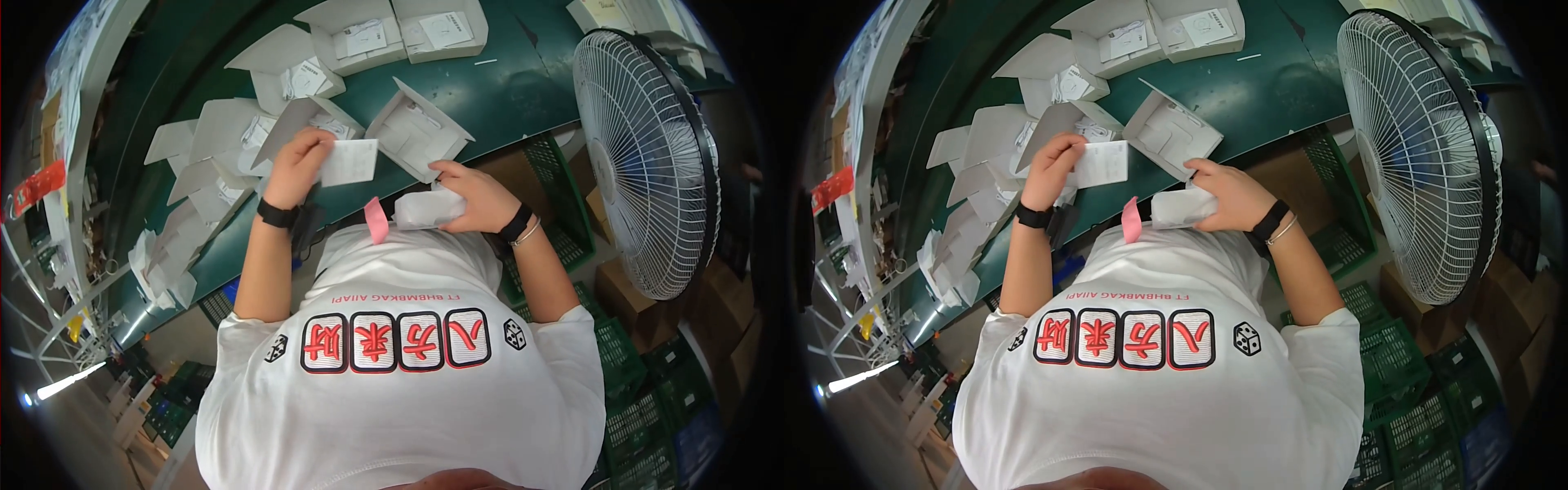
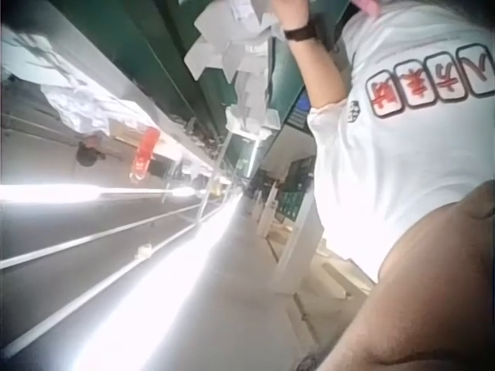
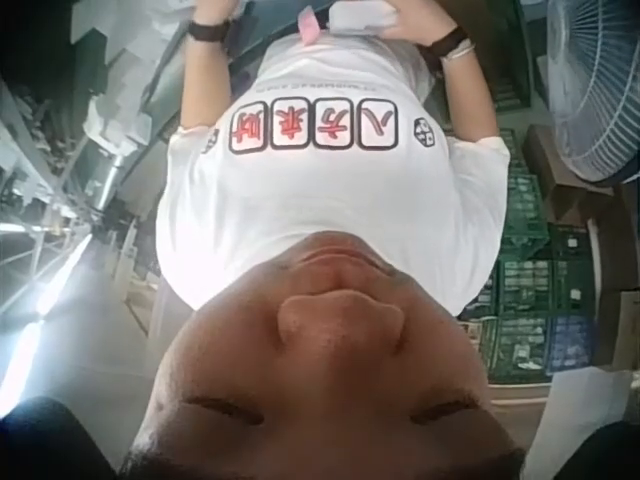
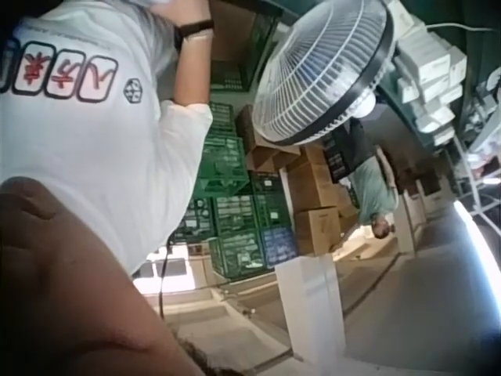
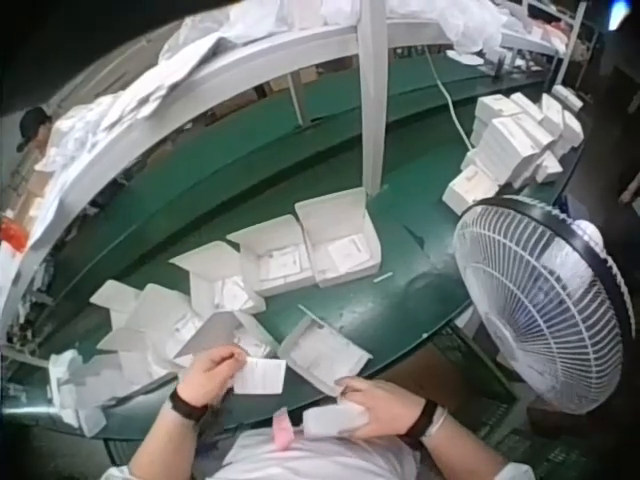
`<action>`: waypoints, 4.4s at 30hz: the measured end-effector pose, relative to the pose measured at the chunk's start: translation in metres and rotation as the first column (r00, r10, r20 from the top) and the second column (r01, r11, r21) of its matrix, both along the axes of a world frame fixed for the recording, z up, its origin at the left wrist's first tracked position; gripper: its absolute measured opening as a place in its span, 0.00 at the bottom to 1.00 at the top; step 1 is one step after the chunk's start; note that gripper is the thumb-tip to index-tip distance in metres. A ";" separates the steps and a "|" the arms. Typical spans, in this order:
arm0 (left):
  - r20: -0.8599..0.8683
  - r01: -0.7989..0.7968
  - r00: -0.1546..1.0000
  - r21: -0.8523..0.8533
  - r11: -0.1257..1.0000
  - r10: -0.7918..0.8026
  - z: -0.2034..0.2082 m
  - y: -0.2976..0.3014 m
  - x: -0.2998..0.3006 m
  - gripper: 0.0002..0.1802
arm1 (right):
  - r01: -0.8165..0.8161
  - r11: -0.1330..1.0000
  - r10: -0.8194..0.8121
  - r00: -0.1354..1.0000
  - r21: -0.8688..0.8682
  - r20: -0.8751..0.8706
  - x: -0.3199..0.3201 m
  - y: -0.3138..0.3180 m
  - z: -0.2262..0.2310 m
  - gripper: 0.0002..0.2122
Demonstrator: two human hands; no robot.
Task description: The person packs miniature speaker devices by placing each unit into a plastic pouch, inserting it into a product box, and closing the boxes before stacking them on the workbench.
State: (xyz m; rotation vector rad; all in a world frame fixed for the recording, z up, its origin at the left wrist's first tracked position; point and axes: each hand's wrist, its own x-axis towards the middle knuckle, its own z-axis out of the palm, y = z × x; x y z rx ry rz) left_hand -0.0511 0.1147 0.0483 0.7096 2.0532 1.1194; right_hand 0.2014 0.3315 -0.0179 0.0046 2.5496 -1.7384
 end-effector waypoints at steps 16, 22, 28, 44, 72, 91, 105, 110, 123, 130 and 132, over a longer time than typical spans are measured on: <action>-0.633 0.148 0.757 -0.079 0.986 -0.165 -0.056 0.055 0.033 0.23 | 0.113 0.993 -0.113 0.994 0.022 -0.003 0.012 0.033 0.045 0.18; -0.414 0.281 0.823 -0.300 0.912 -0.390 -0.089 0.036 0.028 0.26 | 0.534 0.845 -0.535 0.843 0.033 0.052 -0.038 -0.022 0.066 0.22; -0.458 0.148 0.852 -0.257 0.955 -0.256 -0.079 0.017 0.059 0.21 | 0.426 0.837 -0.408 0.904 0.344 -0.128 -0.062 -0.011 0.041 0.25; -0.418 0.369 0.695 -0.492 0.789 -0.585 -0.061 0.046 0.083 0.16 | 0.440 0.423 -0.580 0.803 -0.792 0.136 0.048 0.019 0.012 0.28; -0.536 0.103 0.838 -0.040 0.994 -0.108 -0.100 0.002 0.047 0.17 | 0.391 0.817 -0.282 0.912 0.425 -0.297 -0.065 -0.038 0.030 0.22; -0.449 0.119 0.877 -0.144 0.982 -0.172 -0.098 -0.023 0.050 0.23 | 0.229 0.490 -0.168 0.972 0.841 -0.167 -0.094 -0.050 -0.022 0.23; -0.455 -0.010 0.890 0.028 1.000 0.021 -0.093 -0.068 0.036 0.19 | 0.063 0.563 -0.116 0.993 0.824 0.003 -0.078 -0.063 -0.045 0.34; -0.660 -0.364 0.649 0.167 0.916 0.378 -0.102 -0.119 0.021 0.17 | 0.074 0.325 -0.068 0.996 0.943 -0.054 -0.062 -0.031 -0.074 0.38; -0.529 -0.329 0.825 -0.163 0.930 0.199 -0.109 -0.143 0.009 0.20 | 0.149 0.934 -0.174 0.983 0.326 0.049 -0.097 -0.114 0.006 0.23; -0.387 -0.359 0.867 -0.053 0.932 0.313 -0.084 -0.217 -0.015 0.28 | 0.292 0.796 -0.232 0.956 0.530 -0.177 -0.109 -0.146 -0.015 0.24; -0.514 -0.316 0.821 -0.043 0.948 0.250 -0.095 -0.229 -0.032 0.30 | 0.326 0.767 -0.258 0.945 0.552 -0.200 -0.107 -0.153 -0.013 0.24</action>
